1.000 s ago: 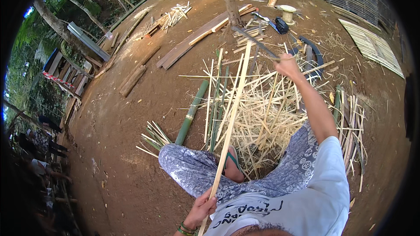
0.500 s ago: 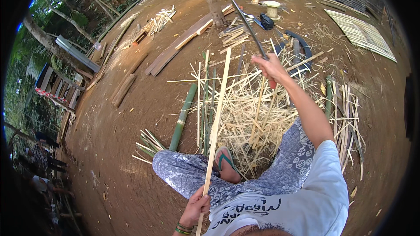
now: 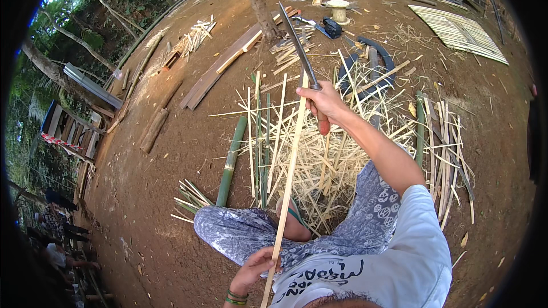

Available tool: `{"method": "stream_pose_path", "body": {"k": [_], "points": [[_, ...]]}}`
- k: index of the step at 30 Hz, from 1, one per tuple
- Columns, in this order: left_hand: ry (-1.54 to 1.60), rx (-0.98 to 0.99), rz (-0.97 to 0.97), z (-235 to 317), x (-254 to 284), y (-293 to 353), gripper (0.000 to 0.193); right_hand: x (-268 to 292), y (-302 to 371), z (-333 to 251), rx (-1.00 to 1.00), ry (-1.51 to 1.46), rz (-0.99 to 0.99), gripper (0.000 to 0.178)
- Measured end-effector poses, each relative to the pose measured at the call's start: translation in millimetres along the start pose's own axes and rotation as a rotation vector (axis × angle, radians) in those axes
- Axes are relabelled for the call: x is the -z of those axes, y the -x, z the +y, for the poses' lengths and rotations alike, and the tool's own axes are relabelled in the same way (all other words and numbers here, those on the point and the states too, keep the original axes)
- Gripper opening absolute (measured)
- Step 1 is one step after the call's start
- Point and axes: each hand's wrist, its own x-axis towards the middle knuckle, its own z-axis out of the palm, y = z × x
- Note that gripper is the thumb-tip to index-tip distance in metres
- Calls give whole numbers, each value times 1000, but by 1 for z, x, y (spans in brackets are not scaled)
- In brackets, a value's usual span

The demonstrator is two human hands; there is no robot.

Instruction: The person sits on the ground and uses a machete to split long bamboo poles into thin strips. They hold the bamboo with one hand and strike it with the machete to separate the layers, creating a pile of bamboo strips.

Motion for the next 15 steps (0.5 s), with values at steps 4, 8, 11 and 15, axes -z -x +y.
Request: {"method": "stream_pose_path", "body": {"k": [4,8,11,15], "points": [[-246,-194,-68,45,5,-43,44,-5,4,-4,1,-78,-25,24],[-190,-292,-2,89,-15,-95,52,-18,12,-3,63,-54,-30,26],[-24,-276,-22,111,-31,-132,48,-20,14,0,96,-61,-32,25],[46,-233,-13,123,-39,-155,38,-16,17,-8,133,56,-40,33]]}}
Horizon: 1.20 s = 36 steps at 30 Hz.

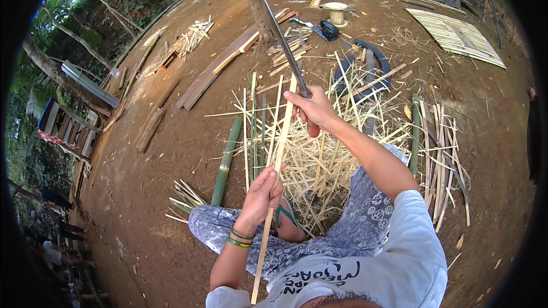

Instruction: The person sits on the ground and uses a machete to split long bamboo poles into thin strips. They hold the bamboo with one hand and strike it with the machete to separate the layers, creating a pile of bamboo strips.

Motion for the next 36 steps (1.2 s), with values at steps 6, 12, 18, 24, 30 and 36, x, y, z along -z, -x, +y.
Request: {"method": "stream_pose_path", "body": {"k": [6,12,18,24,30,36], "points": [[-11,-79,128,16,-4,-13,33,19,3,2,226,680,18,70],[-37,-145,185,26,5,-21,33,-11,27,12,346,937,-240,71],[-148,-155,217,30,6,-6,33,-10,26,6,499,1069,-228,71],[-204,-147,249,27,8,14,34,-14,26,8,567,1143,-248,71],[-188,-95,252,14,16,46,34,17,-6,25,253,1207,-221,72],[-71,-26,240,-6,25,101,32,140,-72,35,-25,1151,301,81]]}}
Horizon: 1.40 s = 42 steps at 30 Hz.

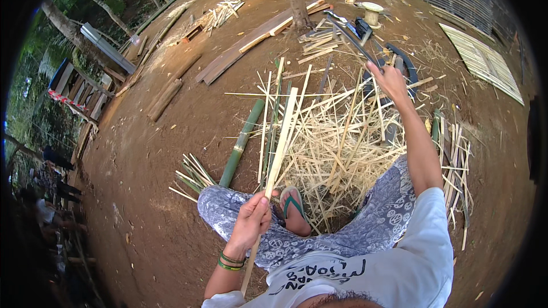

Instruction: The person sits on the ground and uses a machete to split long bamboo poles into thin strips. They hold the bamboo with one hand and strike it with the machete to separate the layers, creating a pile of bamboo strips.

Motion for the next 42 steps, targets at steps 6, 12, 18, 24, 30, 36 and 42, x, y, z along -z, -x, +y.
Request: {"method": "stream_pose_path", "body": {"k": [6,12,18,24,30,36,42], "points": [[79,30,29,0,0,-38,31,-1,39,-41,49,-135,-183,78],[230,75,-100,12,-8,-73,28,-7,97,-95,359,-112,-316,70],[425,73,-167,13,-11,-94,25,-3,145,-136,645,-102,-302,63],[542,70,-269,16,-5,-96,24,-14,154,-143,769,-134,-333,71],[458,2,-135,17,-15,-94,21,-27,156,-140,800,-176,-298,67],[385,3,-97,19,-20,-97,19,-26,167,-144,861,-124,-254,68],[342,3,-102,16,-19,-97,18,-35,156,-138,910,-133,-204,70]]}}
